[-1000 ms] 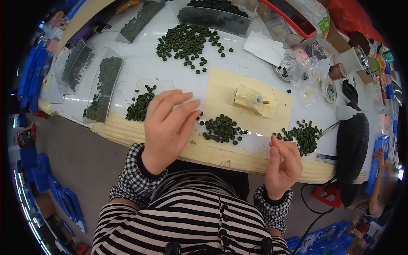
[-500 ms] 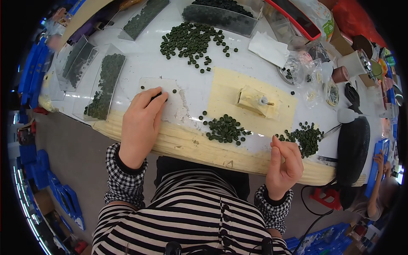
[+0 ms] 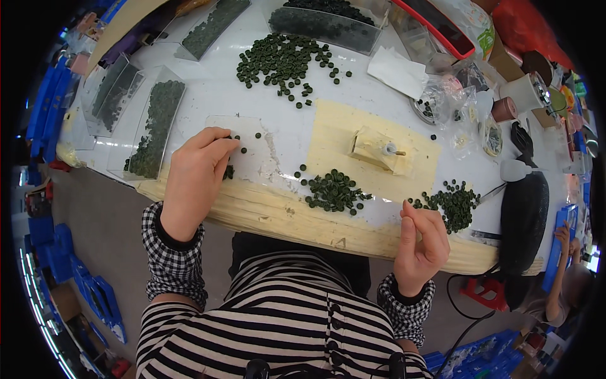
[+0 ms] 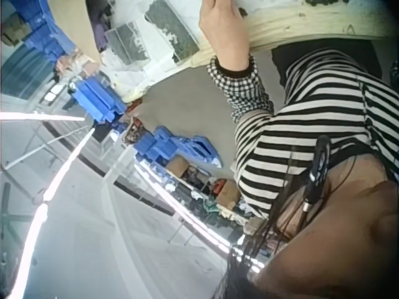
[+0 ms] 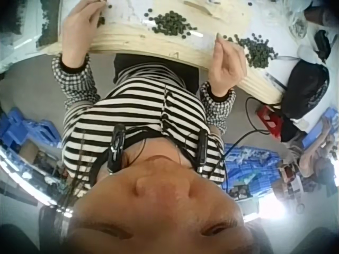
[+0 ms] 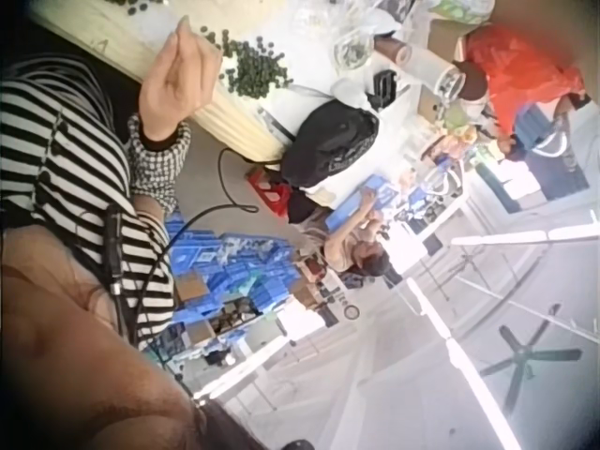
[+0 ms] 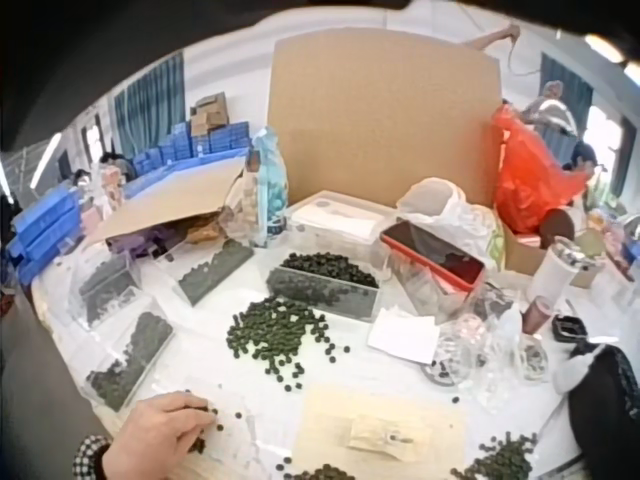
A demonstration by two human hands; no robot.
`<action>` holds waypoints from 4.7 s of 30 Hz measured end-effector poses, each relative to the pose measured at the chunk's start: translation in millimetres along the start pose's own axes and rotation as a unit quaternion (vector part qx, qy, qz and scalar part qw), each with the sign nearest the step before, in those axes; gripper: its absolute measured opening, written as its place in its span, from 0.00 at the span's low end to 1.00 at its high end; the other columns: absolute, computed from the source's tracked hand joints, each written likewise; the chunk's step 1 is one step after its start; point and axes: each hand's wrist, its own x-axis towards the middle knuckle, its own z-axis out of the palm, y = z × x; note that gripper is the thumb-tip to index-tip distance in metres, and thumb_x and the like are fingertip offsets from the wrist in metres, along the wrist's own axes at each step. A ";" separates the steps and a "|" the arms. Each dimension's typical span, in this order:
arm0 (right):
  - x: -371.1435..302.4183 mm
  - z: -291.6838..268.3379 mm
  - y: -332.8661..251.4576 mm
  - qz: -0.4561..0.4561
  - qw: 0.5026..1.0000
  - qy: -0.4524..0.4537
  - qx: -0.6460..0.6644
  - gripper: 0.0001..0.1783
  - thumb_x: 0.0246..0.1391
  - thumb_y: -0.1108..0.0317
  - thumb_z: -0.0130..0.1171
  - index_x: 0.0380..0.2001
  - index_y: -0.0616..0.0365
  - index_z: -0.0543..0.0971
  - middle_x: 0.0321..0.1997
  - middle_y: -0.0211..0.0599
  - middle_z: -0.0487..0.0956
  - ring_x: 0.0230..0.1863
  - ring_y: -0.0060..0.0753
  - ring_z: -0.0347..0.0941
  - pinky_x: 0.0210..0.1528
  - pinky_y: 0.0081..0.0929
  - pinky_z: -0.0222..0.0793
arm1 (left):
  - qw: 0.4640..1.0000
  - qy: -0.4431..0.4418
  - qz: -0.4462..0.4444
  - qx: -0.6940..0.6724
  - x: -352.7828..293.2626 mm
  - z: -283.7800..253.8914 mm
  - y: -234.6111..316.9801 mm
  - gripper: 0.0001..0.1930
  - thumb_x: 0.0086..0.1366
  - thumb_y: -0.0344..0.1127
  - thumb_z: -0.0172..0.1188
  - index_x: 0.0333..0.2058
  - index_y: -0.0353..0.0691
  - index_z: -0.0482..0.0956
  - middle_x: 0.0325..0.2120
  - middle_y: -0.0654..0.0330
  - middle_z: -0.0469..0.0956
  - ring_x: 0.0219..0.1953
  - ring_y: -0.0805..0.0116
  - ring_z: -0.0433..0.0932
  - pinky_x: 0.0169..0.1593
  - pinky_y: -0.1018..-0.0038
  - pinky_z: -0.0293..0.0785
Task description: Sort and clean small green plastic components on a workbench.
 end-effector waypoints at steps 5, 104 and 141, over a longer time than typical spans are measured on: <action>-0.7 -2.5 -0.1 -0.004 1.000 -0.027 -0.015 0.10 0.53 0.83 0.55 0.39 0.70 0.80 0.31 0.41 0.77 0.33 0.30 0.73 0.36 0.22 0.68 | 0.999 0.015 -0.025 -0.018 -0.1 -2.4 -4.3 0.07 0.57 0.20 0.59 0.35 0.31 0.81 0.40 0.53 0.80 0.35 0.63 0.80 0.38 0.75 0.76; 19.4 3.4 -13.7 -0.007 0.995 0.004 -0.099 0.05 0.46 0.77 0.64 0.28 0.61 0.77 0.27 0.36 0.71 0.30 0.35 0.67 0.31 0.27 0.64 | 0.808 -0.050 -0.069 -0.582 -22.7 61.3 89.5 0.08 0.58 0.22 0.64 0.37 0.32 0.82 0.14 0.74 0.61 0.20 0.85 0.59 0.28 0.84 0.60; 11.4 23.4 -22.9 -0.045 0.976 -0.029 0.209 0.10 0.42 0.84 0.64 0.31 0.64 0.79 0.34 0.44 0.82 0.34 0.35 0.79 0.36 0.24 0.73 | 0.366 -0.335 -0.320 -0.807 -17.5 55.4 101.4 0.07 0.68 0.36 0.55 0.39 0.41 0.79 0.18 0.76 0.62 0.17 0.85 0.52 0.21 0.85 0.50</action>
